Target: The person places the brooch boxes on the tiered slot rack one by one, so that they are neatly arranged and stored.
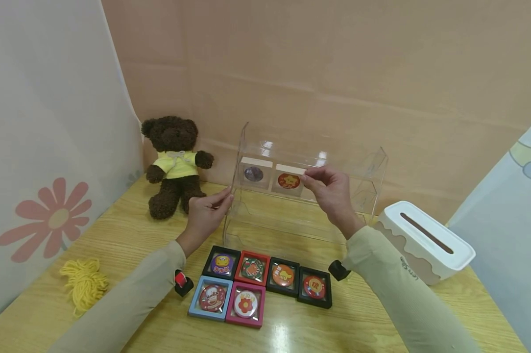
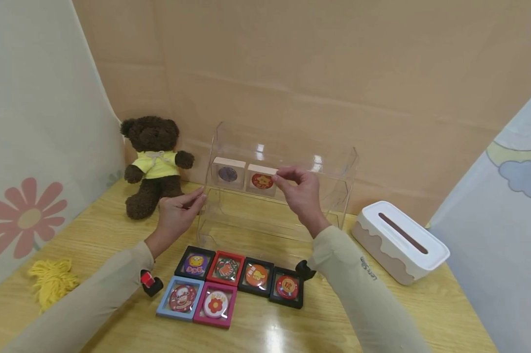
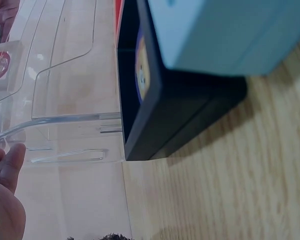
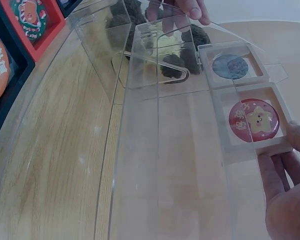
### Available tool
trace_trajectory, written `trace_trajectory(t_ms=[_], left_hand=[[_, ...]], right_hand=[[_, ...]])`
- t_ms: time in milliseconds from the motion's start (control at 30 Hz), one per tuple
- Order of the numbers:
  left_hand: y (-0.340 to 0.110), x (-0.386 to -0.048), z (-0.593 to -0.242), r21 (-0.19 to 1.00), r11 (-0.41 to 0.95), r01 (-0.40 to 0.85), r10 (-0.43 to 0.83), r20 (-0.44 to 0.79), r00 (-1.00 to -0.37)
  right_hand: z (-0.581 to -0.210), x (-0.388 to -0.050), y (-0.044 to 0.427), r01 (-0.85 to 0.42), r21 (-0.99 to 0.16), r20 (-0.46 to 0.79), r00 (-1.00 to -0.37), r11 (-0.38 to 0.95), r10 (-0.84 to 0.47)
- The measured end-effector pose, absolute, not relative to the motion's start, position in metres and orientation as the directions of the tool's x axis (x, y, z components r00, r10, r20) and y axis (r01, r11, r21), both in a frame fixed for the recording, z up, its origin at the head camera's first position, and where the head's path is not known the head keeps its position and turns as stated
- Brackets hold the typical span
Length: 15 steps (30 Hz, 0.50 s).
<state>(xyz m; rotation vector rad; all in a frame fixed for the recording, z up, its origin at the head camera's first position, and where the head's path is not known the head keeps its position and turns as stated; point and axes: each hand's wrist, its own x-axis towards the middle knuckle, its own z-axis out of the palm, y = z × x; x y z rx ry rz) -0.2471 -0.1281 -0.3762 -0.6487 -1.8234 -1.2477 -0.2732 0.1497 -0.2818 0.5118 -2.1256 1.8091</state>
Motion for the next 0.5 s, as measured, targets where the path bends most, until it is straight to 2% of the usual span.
trace_trajectory(t_ms=[300,500], left_hand=[[-0.127,-0.245,-0.373,0.516,0.392,0.761,-0.034,0.835,-0.549],[-0.121,-0.230,-0.358,0.506,0.407,0.760,-0.029,0.839,-0.543]], right_hand=[[-0.282,-0.271,0.149,-0.469,-0.857,0.460,-0.883,0.213,-0.092],[-0.284,-0.270,0.150,-0.497,-0.837,0.484,-0.868,0.228,-0.114]])
